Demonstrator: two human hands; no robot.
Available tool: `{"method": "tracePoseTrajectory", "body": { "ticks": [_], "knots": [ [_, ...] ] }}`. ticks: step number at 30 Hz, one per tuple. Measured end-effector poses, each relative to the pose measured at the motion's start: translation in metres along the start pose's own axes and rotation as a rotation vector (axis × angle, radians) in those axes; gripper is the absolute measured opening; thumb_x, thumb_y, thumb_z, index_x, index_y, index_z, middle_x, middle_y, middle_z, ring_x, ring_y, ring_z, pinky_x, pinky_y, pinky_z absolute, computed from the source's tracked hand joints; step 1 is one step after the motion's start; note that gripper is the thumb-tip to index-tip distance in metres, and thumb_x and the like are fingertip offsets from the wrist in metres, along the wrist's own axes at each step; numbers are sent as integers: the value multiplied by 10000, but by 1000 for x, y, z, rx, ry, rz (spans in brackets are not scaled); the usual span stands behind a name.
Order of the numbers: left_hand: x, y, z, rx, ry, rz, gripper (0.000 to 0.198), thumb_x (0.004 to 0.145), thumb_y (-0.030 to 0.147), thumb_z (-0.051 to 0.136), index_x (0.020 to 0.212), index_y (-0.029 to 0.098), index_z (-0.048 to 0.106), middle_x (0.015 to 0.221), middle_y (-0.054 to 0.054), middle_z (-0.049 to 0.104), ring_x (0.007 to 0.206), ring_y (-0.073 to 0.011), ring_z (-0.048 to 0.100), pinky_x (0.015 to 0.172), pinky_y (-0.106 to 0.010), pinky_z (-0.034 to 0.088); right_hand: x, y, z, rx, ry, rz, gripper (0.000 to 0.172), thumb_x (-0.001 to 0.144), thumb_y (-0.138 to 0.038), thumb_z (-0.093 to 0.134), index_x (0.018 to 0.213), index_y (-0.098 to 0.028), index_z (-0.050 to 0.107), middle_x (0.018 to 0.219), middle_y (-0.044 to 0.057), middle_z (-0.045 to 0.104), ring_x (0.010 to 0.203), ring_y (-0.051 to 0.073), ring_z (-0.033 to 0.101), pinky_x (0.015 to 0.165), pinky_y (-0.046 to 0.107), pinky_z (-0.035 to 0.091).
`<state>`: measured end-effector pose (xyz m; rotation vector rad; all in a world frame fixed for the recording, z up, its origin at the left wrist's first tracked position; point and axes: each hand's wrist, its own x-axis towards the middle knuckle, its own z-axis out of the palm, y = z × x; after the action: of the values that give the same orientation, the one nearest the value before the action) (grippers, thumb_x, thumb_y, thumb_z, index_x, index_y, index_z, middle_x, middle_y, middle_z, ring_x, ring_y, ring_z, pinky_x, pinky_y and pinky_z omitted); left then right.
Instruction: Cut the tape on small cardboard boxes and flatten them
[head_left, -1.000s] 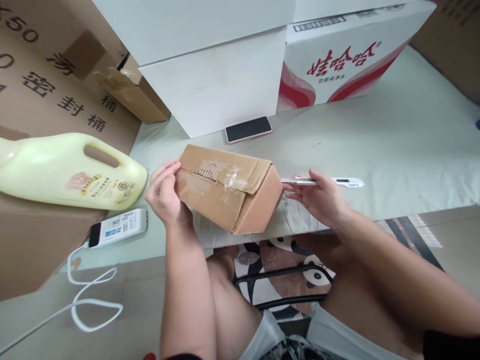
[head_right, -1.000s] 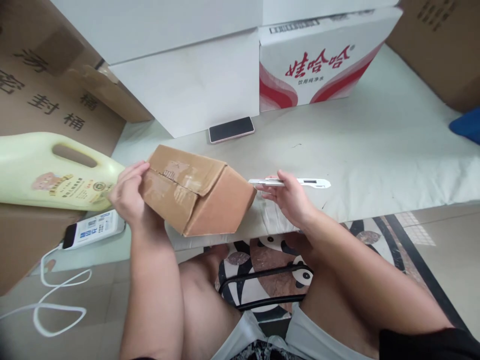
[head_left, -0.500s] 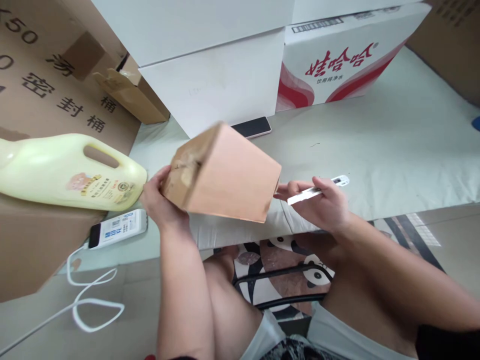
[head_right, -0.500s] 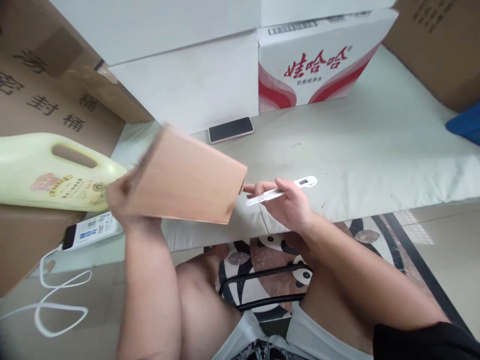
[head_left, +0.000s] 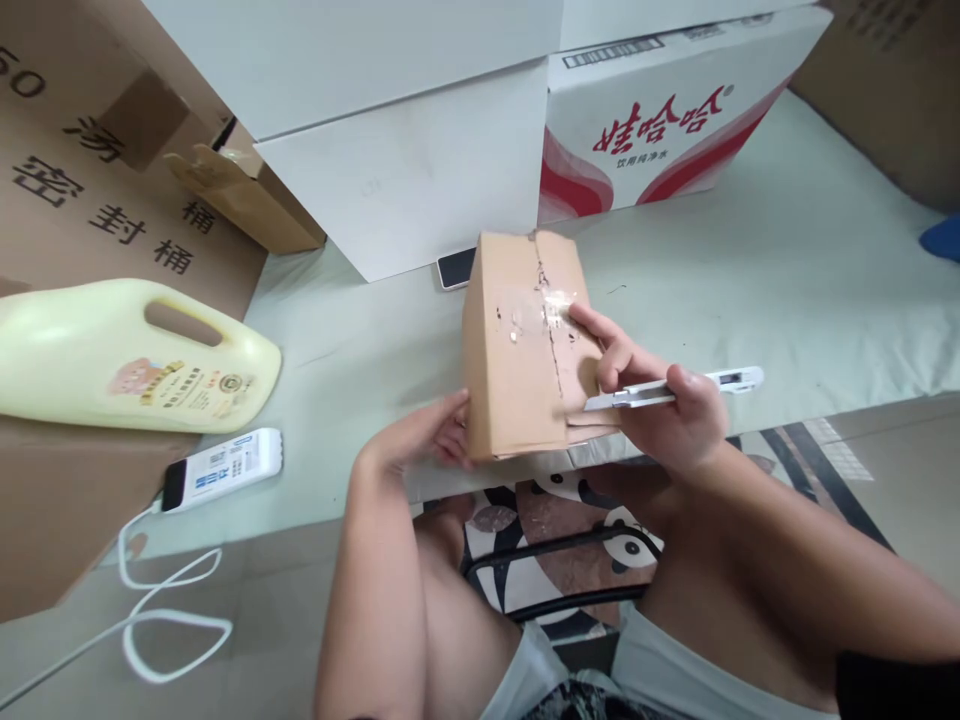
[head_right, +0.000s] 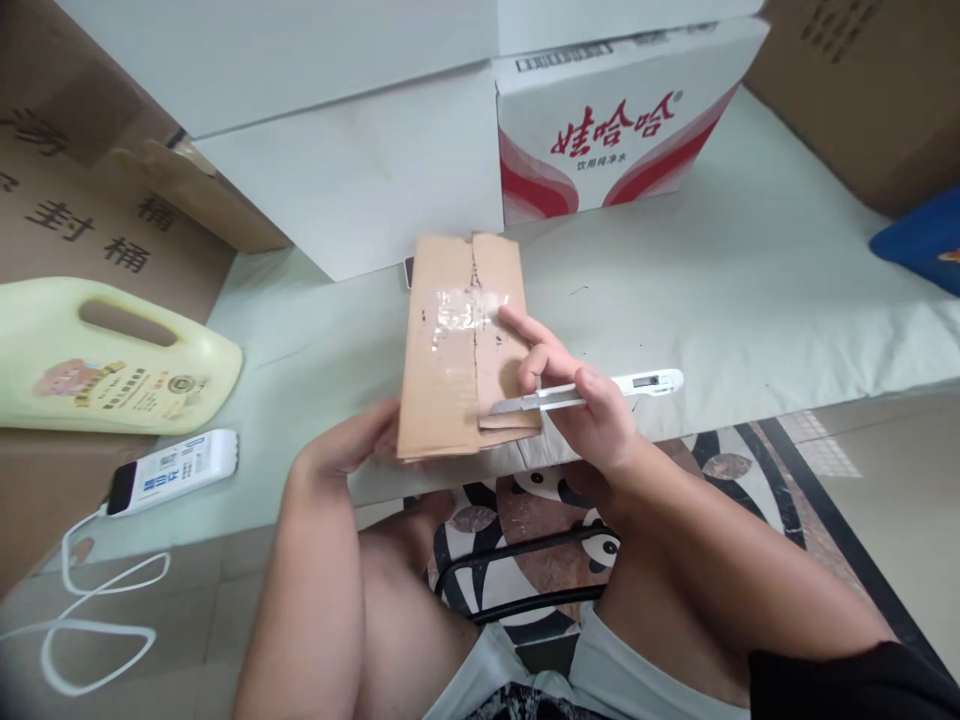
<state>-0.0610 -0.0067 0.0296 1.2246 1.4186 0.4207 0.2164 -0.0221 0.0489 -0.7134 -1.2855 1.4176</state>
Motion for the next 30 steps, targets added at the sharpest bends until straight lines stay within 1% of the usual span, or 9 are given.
{"method": "tracePoseTrajectory", "body": {
  "ticks": [2,3,8,10,14,19,22,26,30],
  "knots": [
    [1,2,-1,37,-237,-162,481,854,658,592,764,217,760,715,-87,775,687,-272,757,640,-376,591,3,1,-1,-1,39,-8,495,885,-712,499,715,-270,640,1464,8,639,1507,350,419,1283,633,177],
    [3,2,-3,56,-226,-158,427,824,622,645,808,210,758,759,-86,783,727,-268,762,683,-378,596,4,2,-1,-8,53,-15,494,885,-712,503,705,-271,636,1405,15,679,1471,347,462,1294,628,145],
    [17,-3,-8,-65,708,358,417,813,500,648,1107,204,659,1044,-117,757,1015,-270,736,771,-357,589,6,11,0,-127,81,-44,485,889,-714,505,737,-271,631,1381,27,705,1511,329,413,1309,582,128],
    [19,-6,-5,-169,884,620,405,849,470,571,1169,228,629,1194,-124,721,1197,-283,681,834,-368,593,5,13,2,-177,28,-69,503,909,-717,461,755,-267,627,1399,31,695,1522,327,393,1308,580,141],
    [19,-8,4,-153,842,982,427,873,476,510,1239,302,642,1373,-78,642,1394,-293,556,1029,-438,556,3,13,8,-303,-131,-157,504,972,-672,356,798,-266,599,1351,47,708,1472,319,449,1306,574,172],
    [17,-6,12,184,578,986,410,951,495,457,1228,289,678,1490,-79,559,1474,-315,468,1220,-514,407,4,16,13,-405,-129,-249,432,1015,-595,329,859,-271,568,1257,55,719,1321,289,572,1319,547,175],
    [18,-2,24,195,568,1024,432,974,509,423,1269,271,629,1503,-103,514,1446,-319,473,1221,-524,392,10,17,11,-357,-47,-252,420,1003,-602,353,881,-277,589,1150,57,740,1255,286,603,1286,551,251],
    [15,6,46,313,704,1082,417,979,550,387,1166,249,605,1323,-122,584,1291,-321,548,1139,-546,439,24,3,9,-271,205,-278,348,961,-567,461,886,-262,612,887,37,673,897,229,647,944,463,536],
    [11,13,60,411,771,1245,331,976,509,401,1066,257,595,1178,-110,672,1223,-328,559,1106,-561,429,32,-26,18,-437,290,-146,228,952,-420,523,891,-237,643,720,-5,590,620,147,552,627,330,495]
  ]
}}
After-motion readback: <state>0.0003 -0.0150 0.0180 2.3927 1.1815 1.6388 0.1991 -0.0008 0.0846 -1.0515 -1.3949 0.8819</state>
